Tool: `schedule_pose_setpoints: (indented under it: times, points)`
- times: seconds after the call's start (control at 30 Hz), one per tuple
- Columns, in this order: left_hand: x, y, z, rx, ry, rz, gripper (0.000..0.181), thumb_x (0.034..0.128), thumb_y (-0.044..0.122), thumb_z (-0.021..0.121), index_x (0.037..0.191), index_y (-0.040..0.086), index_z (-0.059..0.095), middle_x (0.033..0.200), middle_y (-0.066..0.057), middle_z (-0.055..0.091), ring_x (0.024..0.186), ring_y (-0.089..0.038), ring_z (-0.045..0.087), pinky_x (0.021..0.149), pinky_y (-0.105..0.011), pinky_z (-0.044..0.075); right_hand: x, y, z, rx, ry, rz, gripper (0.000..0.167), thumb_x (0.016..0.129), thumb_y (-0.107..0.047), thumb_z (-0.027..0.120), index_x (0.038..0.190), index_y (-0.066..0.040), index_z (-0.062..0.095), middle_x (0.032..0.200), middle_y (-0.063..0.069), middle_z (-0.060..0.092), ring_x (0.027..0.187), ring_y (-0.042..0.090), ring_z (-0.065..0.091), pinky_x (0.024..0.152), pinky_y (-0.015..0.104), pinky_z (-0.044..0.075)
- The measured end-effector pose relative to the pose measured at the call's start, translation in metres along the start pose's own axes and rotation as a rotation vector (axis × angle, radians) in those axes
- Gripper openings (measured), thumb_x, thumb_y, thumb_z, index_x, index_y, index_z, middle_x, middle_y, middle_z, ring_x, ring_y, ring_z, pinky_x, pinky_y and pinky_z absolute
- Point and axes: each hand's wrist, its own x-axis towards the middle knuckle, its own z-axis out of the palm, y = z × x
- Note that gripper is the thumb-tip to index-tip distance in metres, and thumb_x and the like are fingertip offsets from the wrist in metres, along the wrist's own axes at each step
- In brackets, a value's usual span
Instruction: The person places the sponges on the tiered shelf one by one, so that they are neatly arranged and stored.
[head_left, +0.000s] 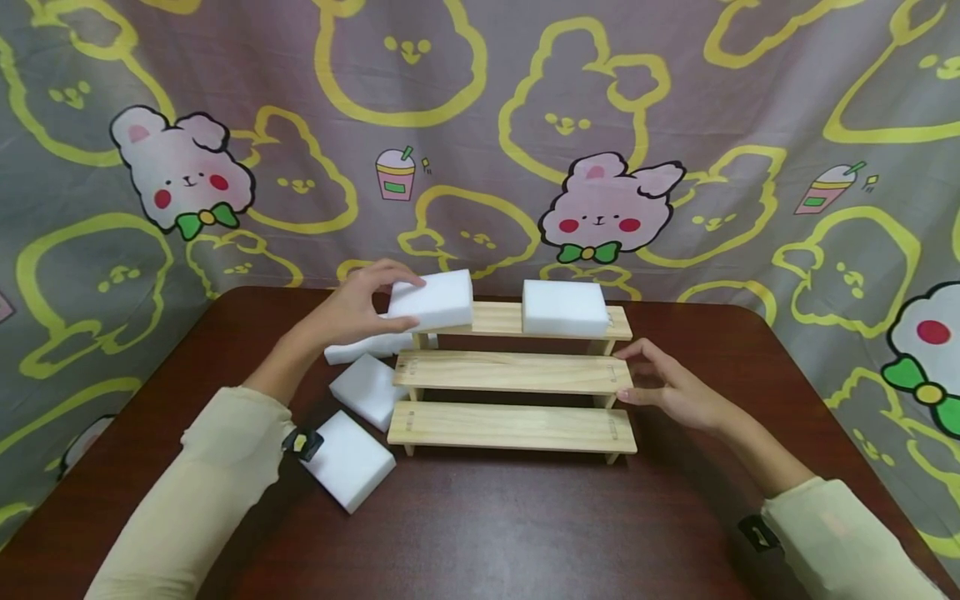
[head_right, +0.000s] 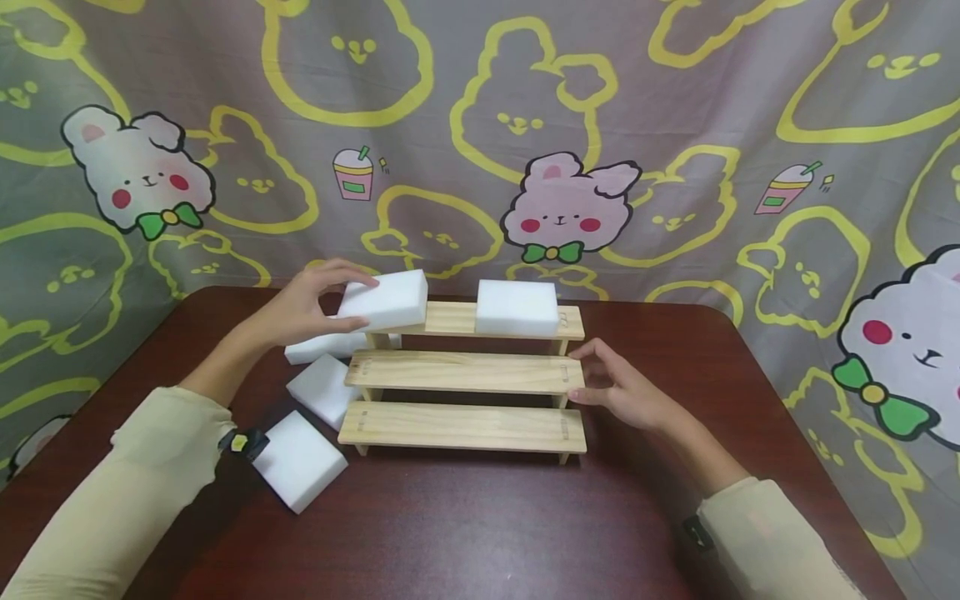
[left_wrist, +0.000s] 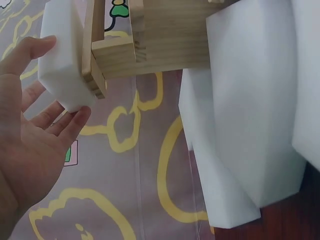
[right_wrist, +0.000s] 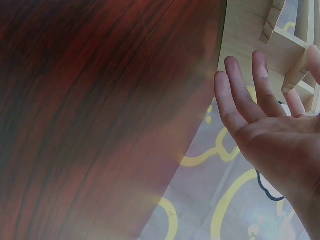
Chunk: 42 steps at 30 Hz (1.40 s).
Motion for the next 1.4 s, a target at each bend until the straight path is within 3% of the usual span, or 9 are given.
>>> schedule_pose_setpoints:
  times: [0.33,0.77,1.07,1.4]
  points:
    - [0.01,0.008,0.008,-0.035,-0.032,0.002,0.053,0.0832,0.012,0.086,0.132,0.001,0.067,0.137,-0.019,0.057,0.12,-0.034,0.056,0.099,-0.053,0.05,-0.001,0.001,0.0,0.004,0.004,0.011,0.043,0.097,-0.003,0.069,0.131,0.002,0.044,0.115,0.02,0.065,0.1,0.02,0.065,0.081,0.032,0.054]
    - [0.022,0.012,0.015,-0.016,-0.054,0.024,0.052,0.0831,0.016,0.085,0.131,0.003,0.068,0.137,-0.018,0.058,0.122,-0.036,0.056,0.103,-0.058,0.046,-0.001,0.0,0.0,0.005,0.002,0.014,0.044,0.097,-0.003,0.069,0.132,0.002,0.043,0.117,0.02,0.064,0.101,0.022,0.065,0.082,0.032,0.054]
    - [0.026,0.016,0.018,-0.028,-0.07,0.011,0.053,0.0826,0.016,0.085,0.131,0.003,0.068,0.141,-0.02,0.054,0.125,-0.038,0.055,0.103,-0.059,0.046,0.0,0.0,0.0,0.004,0.001,0.01,0.043,0.097,-0.002,0.069,0.132,0.002,0.044,0.115,0.02,0.064,0.1,0.02,0.065,0.082,0.032,0.054]
    - [0.027,0.015,0.021,-0.038,-0.081,0.036,0.052,0.0821,0.014,0.085,0.13,0.003,0.068,0.14,-0.019,0.055,0.126,-0.037,0.053,0.102,-0.055,0.046,-0.001,0.0,0.0,0.005,0.003,0.021,0.043,0.096,-0.002,0.069,0.131,0.001,0.044,0.116,0.02,0.064,0.1,0.021,0.065,0.082,0.032,0.055]
